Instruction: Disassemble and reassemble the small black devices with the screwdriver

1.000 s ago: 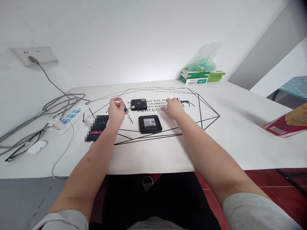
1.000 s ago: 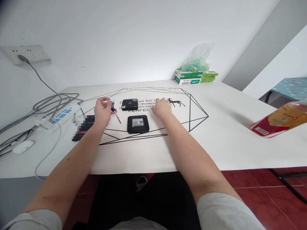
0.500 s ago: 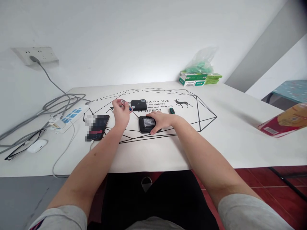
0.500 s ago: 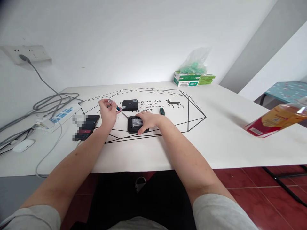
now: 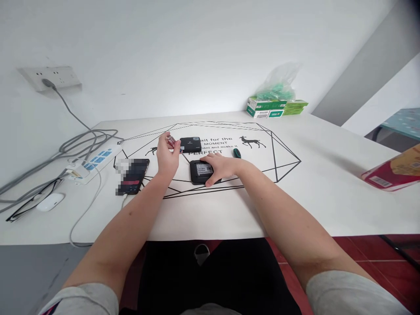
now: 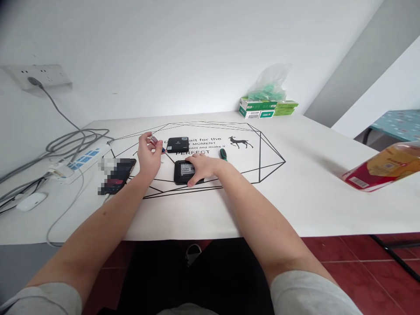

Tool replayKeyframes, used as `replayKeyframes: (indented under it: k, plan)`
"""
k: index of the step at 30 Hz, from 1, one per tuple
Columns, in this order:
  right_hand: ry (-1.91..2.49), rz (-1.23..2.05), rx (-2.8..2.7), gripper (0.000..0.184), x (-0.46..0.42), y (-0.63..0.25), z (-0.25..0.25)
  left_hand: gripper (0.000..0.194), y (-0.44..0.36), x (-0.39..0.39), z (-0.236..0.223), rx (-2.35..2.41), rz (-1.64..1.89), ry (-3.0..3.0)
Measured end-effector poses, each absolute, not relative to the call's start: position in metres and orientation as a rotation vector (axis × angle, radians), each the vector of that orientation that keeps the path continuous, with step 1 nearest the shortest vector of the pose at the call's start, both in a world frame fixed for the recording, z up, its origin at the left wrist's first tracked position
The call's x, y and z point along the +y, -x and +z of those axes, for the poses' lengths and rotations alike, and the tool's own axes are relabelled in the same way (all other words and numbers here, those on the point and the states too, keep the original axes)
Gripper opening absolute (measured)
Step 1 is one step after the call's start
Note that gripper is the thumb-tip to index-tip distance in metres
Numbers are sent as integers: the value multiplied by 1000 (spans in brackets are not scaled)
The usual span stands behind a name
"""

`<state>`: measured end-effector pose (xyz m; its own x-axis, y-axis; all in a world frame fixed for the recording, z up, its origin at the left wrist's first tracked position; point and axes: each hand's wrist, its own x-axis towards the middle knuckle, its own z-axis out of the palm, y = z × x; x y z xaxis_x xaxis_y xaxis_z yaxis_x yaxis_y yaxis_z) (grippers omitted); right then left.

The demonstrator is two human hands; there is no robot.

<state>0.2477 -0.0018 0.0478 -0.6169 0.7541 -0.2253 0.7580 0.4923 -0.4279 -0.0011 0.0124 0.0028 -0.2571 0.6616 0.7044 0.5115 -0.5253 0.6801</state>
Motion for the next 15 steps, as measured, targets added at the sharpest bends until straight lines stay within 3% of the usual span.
replayKeyframes:
  k: [4, 8, 15]
  plan:
    - [-1366, -793, 2712, 122, -1, -248, 48, 42, 0, 11, 3, 1494, 1869, -1996]
    - [-1346, -795, 2765, 122, 2, -247, 44, 53, -7, 4, 8, 1545, 1725, -2025]
    - [-1365, -835, 2874, 120, 9, -242, 30, 63, -13, -4, 14, 1501, 1637, -1615]
